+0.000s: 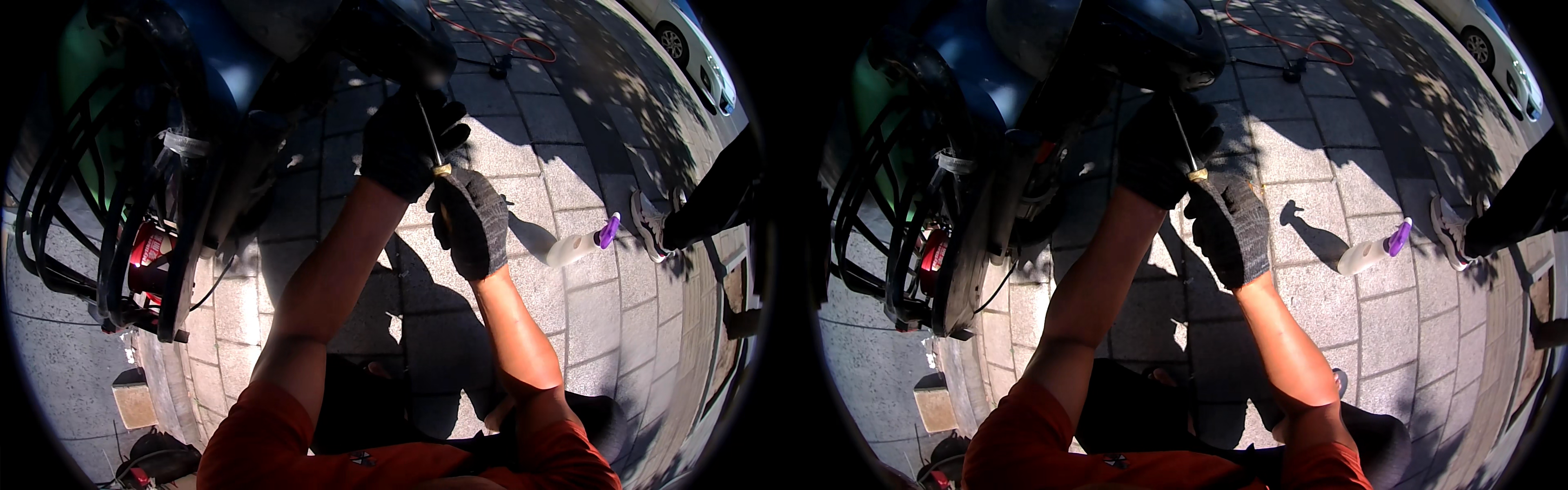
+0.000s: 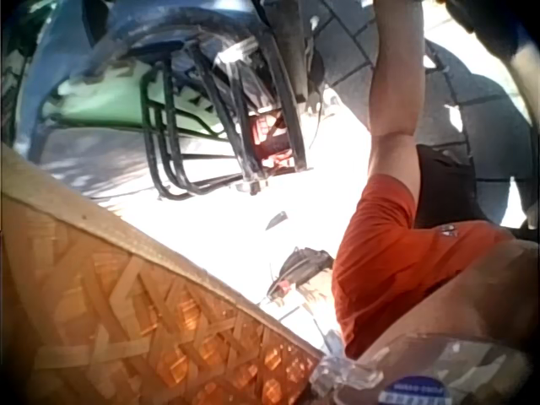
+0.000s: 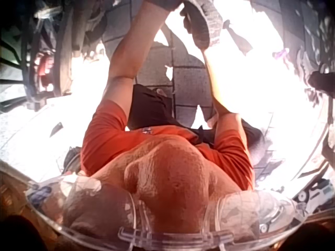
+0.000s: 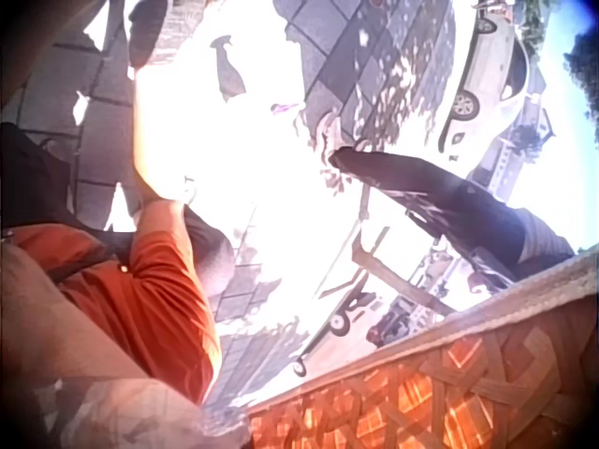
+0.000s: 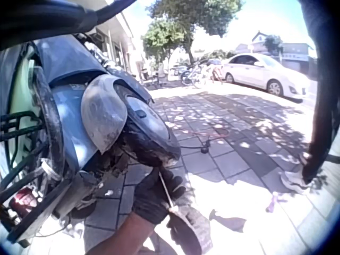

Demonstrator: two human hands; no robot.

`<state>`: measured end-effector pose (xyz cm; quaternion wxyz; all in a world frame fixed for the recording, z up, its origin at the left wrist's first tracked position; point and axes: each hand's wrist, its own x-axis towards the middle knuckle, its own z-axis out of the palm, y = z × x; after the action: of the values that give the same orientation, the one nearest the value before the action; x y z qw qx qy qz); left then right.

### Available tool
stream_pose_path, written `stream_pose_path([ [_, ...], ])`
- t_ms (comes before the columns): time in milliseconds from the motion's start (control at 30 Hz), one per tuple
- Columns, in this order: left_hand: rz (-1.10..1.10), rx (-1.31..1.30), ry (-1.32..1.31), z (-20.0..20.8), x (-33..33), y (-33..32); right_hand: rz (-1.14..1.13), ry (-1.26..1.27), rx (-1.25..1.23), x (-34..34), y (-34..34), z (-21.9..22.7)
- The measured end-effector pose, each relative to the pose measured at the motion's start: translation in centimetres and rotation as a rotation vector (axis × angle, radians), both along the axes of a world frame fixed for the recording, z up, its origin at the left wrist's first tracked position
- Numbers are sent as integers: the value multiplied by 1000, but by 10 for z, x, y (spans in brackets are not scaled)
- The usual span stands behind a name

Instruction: The person uses a screwdriver to work on the rear section of a blue motorcycle while sitting on the ground. They then pick up a spray bottle and apply liquid to the motorcycle's rear tire, followed by using an air hose to inflate the tire.

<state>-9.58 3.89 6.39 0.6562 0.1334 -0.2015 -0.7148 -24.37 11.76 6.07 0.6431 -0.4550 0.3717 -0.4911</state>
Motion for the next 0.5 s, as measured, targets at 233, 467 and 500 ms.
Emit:
stream_pose_path([
  [233, 6, -6, -21, 5, -4, -1, -19, 128, -118, -3, -1, -2],
  [467, -30, -29, 41, 4, -4, -3, -114, 168, -125, -2, 4, 6],
  [500, -47, -38, 66, 3, -2, -3, -127, 205, -147, -1, 6, 9],
])
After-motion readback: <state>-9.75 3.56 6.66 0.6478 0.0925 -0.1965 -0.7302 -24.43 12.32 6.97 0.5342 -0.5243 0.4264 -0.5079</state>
